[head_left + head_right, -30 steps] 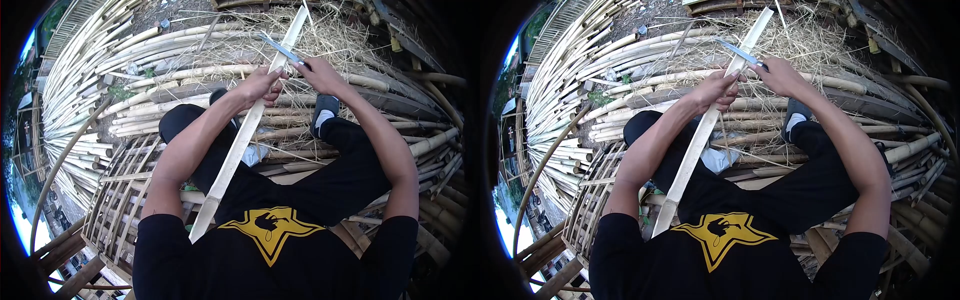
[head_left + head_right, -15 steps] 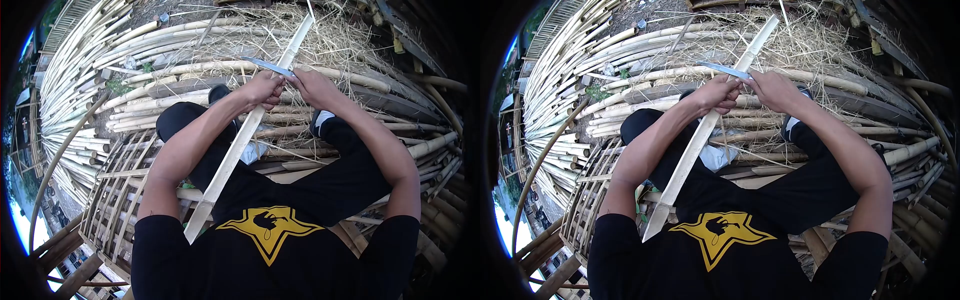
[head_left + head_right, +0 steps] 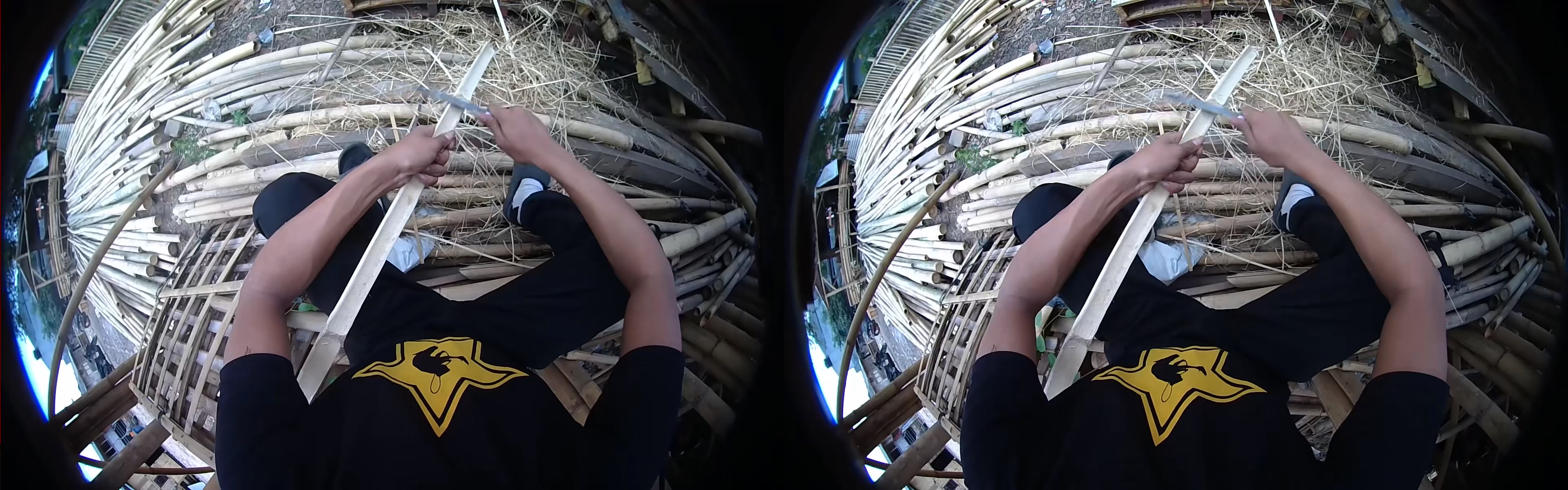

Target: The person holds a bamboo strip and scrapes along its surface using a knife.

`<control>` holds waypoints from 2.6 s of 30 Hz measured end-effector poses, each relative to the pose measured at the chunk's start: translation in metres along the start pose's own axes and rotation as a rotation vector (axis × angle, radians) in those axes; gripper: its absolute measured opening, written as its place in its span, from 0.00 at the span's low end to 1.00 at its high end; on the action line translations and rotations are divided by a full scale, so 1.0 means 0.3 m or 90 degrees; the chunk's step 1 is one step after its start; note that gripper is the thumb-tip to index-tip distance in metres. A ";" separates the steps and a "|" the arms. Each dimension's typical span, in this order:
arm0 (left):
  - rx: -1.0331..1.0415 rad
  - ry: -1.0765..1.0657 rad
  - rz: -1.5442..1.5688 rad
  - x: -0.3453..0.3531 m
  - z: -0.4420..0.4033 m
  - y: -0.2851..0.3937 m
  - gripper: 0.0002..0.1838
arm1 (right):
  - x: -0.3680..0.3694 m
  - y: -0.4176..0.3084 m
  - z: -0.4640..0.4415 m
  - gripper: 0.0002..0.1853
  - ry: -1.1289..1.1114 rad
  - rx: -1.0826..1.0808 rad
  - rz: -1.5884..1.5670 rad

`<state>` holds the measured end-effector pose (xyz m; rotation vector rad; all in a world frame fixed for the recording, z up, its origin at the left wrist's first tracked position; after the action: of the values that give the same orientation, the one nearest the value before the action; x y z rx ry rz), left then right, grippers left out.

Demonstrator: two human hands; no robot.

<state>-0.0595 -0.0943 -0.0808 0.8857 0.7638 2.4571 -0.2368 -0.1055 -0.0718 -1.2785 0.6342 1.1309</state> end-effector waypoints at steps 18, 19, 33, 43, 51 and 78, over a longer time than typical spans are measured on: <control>0.007 -0.015 -0.007 -0.061 0.036 -0.011 0.11 | -0.161 0.388 -0.019 0.29 0.068 0.231 0.069; -0.001 0.008 -0.024 -0.062 0.039 -0.009 0.11 | -0.157 0.331 -0.013 0.29 0.103 0.216 0.004; -0.002 0.012 -0.046 -0.047 0.037 0.014 0.12 | 0.002 -0.052 0.003 0.23 -0.066 -0.069 -0.009; 0.012 -0.006 -0.070 -0.002 0.060 0.044 0.13 | -0.022 -0.147 0.036 0.21 -0.037 -0.091 -0.056; 0.021 -0.022 -0.034 -0.029 0.076 0.024 0.12 | -0.076 0.227 -0.045 0.29 0.024 0.156 0.036; 0.014 -0.081 0.048 0.047 0.114 0.016 0.11 | -0.089 0.108 -0.010 0.22 0.043 -0.074 -0.024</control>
<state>-0.0472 -0.0783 -0.0493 1.0864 0.7252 2.4328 -0.2753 -0.1193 -0.0622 -1.4276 0.5993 1.1108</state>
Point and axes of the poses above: each hand's wrist, its own z-axis away from the middle knuckle, its own x-axis out of the palm, y = z × x, the point moved 5 cm from there along -z, towards the middle knuckle, and after that the axes turned 3 degrees about -y, right-handed, at the moved point
